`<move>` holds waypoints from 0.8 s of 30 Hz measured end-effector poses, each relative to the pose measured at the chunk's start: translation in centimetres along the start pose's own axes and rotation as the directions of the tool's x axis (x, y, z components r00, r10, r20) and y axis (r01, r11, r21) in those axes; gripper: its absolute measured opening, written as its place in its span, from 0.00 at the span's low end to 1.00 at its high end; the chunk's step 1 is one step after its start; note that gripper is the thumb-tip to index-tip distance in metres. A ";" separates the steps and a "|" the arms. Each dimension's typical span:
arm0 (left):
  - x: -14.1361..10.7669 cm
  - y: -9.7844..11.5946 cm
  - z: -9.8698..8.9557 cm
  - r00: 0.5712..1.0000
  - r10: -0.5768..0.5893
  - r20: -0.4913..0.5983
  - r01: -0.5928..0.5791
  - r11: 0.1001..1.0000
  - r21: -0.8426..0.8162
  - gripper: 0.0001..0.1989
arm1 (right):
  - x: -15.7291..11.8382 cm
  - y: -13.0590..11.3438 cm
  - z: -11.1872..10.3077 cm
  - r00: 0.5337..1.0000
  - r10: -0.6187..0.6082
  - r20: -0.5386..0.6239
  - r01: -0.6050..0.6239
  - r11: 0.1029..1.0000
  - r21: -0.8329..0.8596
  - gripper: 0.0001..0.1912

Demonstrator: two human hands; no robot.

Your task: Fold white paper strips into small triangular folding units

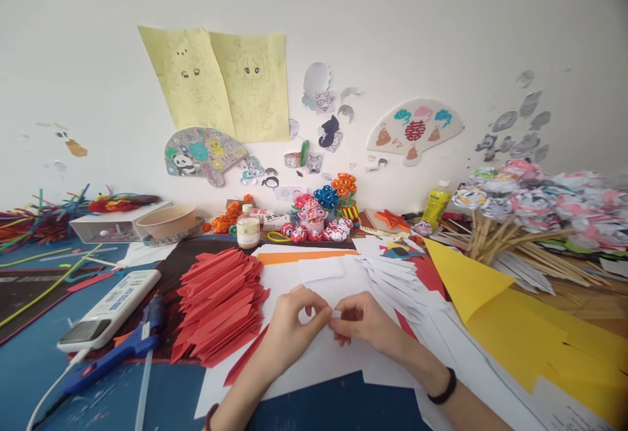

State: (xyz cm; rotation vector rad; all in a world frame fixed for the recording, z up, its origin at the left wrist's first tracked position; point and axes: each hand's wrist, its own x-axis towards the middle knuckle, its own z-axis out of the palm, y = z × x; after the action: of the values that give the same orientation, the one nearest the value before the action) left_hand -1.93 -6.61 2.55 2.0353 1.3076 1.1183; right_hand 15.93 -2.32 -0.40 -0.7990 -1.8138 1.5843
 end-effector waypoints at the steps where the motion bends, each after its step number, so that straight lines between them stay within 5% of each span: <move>1: 0.0 0.1 -0.1 1.000 0.001 0.017 -0.001 1.000 0.004 0.08 | 0.0 0.1 0.0 1.000 -0.001 0.004 0.001 1.000 -0.005 0.19; 11: -0.3 0.7 -0.4 0.990 0.045 0.133 -0.054 0.996 0.066 0.07 | -0.3 0.4 0.2 0.999 -0.012 0.052 0.013 1.000 -0.016 0.17; 19: -0.3 0.1 -1.2 0.986 -0.046 0.157 0.020 0.986 0.165 0.08 | -0.2 0.0 -0.4 0.997 -0.050 -0.063 0.048 0.999 -0.023 0.14; 24: 0.0 0.2 -1.0 0.978 -0.132 0.164 0.122 0.990 0.067 0.09 | -0.3 -0.4 -0.8 0.996 -0.071 -0.045 0.071 0.997 -0.009 0.13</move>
State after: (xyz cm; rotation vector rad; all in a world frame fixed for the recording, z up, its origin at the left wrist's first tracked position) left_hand -2.72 -6.76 3.24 2.0064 1.3755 0.8429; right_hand 16.71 -2.07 0.11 -0.7592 -1.7967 1.5041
